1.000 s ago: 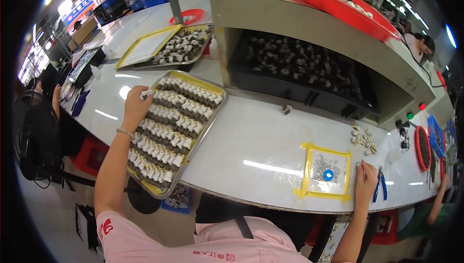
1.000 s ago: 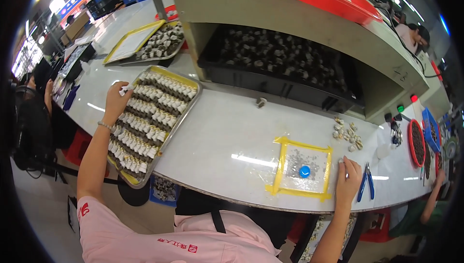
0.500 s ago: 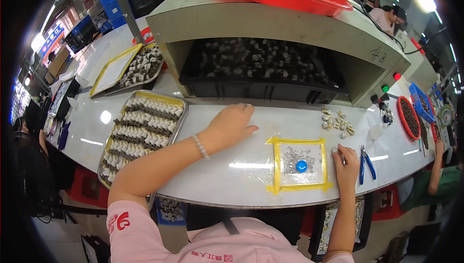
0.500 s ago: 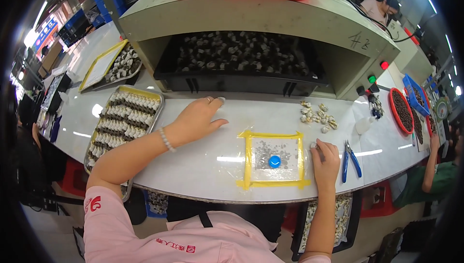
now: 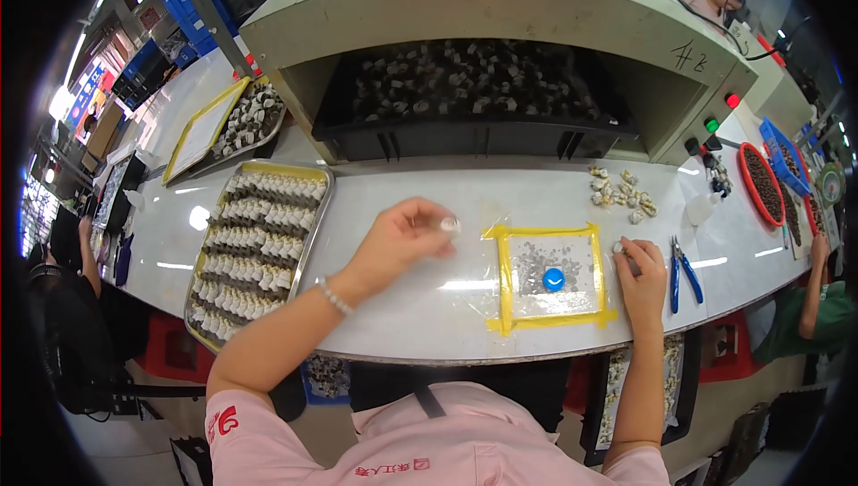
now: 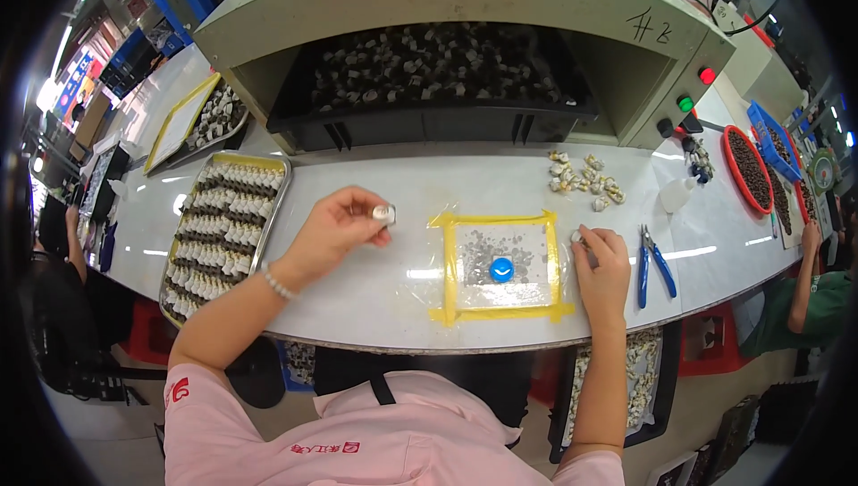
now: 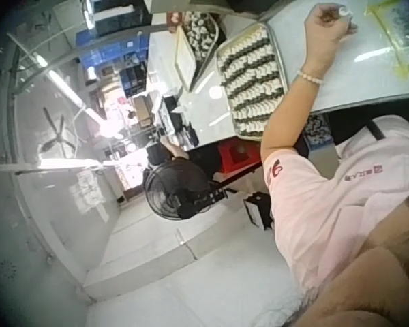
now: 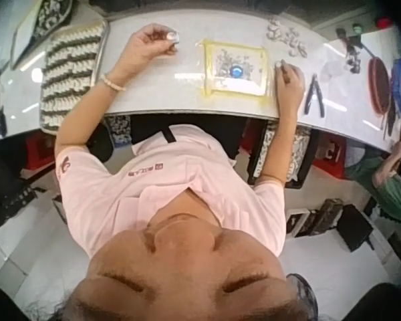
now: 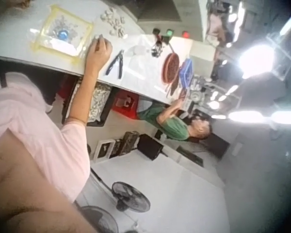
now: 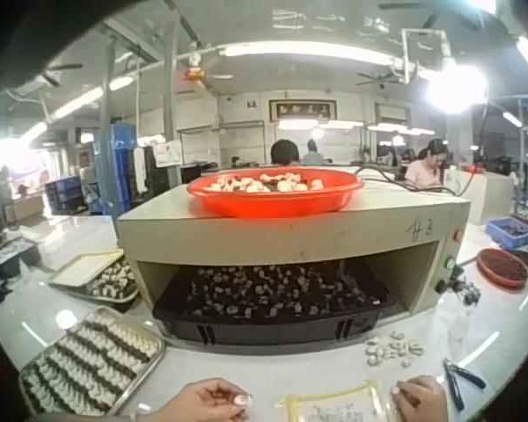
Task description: The person assembles small plastic and electronic components at a factory workbench, using pliers to manipulate the parts from a bin into an assembly tray.
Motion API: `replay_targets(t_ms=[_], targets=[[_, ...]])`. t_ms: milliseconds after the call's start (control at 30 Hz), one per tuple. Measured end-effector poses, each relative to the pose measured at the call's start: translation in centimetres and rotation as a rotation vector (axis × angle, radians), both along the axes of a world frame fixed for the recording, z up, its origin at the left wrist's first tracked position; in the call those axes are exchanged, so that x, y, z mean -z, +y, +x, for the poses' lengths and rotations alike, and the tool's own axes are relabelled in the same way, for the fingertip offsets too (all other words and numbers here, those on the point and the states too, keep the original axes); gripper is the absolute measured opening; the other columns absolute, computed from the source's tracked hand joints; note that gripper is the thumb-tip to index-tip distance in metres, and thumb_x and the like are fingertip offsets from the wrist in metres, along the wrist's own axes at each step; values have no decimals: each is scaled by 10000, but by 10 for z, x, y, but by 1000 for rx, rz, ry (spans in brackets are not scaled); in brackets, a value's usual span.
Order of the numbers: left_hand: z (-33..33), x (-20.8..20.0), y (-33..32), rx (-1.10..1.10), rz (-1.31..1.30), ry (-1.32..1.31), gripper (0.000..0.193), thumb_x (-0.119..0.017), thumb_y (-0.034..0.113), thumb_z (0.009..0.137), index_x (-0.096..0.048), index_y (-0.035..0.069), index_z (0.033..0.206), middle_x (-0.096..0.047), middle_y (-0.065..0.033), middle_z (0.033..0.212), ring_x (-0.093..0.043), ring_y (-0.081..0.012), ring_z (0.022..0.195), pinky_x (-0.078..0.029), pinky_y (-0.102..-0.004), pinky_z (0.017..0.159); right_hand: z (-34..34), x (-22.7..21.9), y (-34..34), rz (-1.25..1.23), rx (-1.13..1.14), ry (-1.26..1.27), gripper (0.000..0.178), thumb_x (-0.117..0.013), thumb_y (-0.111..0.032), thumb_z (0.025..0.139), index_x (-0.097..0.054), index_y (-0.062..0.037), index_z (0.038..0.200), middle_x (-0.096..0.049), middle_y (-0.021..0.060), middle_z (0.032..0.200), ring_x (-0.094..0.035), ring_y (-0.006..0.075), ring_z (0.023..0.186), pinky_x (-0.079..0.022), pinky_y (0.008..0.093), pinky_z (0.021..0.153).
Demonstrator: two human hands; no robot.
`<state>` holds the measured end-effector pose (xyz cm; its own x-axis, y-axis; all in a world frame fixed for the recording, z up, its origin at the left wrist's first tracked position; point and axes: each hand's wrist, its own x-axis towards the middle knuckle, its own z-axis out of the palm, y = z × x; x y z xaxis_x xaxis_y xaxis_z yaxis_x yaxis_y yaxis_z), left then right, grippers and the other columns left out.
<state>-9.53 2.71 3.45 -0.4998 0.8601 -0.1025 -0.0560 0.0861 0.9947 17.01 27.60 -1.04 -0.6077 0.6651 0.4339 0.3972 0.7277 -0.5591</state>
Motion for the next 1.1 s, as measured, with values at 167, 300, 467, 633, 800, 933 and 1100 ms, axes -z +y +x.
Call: replay_targets(t_ms=[167,300,467,633,800,933,1100], targets=[[56,1,-46,-20,174,-405,214,-566,-41,861,-537,-19,1071,-600,-102,966,-634,-177,853,-538,-289,765,-2,-8,-5,-143,-27,52,246,-665,2,763,-656,18,1008,-616,106,934,-596,188,784,-484,268,693],[77,16,-54,-75,147,-172,258,-589,-72,822,-556,-25,1073,-594,-87,990,-614,-151,865,-543,-291,759,-4,-14,-19,-237,-150,113,264,-644,36,762,-650,30,1026,-621,87,914,-596,151,797,-478,242,720],[82,25,-54,-92,104,-157,264,-598,-77,811,-566,-37,1070,-589,-81,1002,-592,-140,888,-542,-284,764,-8,-22,-41,-285,-281,10,247,-660,14,760,-655,34,1006,-623,101,893,-607,170,780,-475,251,704],[82,34,-54,-76,113,-163,265,-602,-79,807,-567,-37,1066,-584,-80,1014,-574,-134,901,-539,-275,762,-9,-32,-47,-219,-336,-63,232,-678,-13,753,-665,24,982,-626,113,877,-612,202,765,-483,281,678],[84,33,-58,-118,199,-348,210,-572,-25,850,-543,-6,1058,-578,-44,984,-531,-90,820,-490,-229,746,-21,-42,-49,-79,-400,-151,228,-678,-24,757,-671,2,984,-614,108,871,-602,220,782,-483,294,666],[86,29,-54,-97,234,-592,199,-521,31,892,-522,7,1090,-598,-92,1004,-580,-154,855,-509,-298,780,-31,-49,-52,74,-485,-235,196,-688,-45,749,-685,-22,944,-605,101,852,-589,247,773,-489,320,665],[93,32,-49,-109,295,-667,182,-501,42,907,-531,4,1082,-616,-117,1000,-611,-198,893,-513,-327,808,-40,-49,-56,241,-522,-299,153,-672,-32,712,-679,-36,865,-585,77,799,-577,237,757,-492,335,688]])
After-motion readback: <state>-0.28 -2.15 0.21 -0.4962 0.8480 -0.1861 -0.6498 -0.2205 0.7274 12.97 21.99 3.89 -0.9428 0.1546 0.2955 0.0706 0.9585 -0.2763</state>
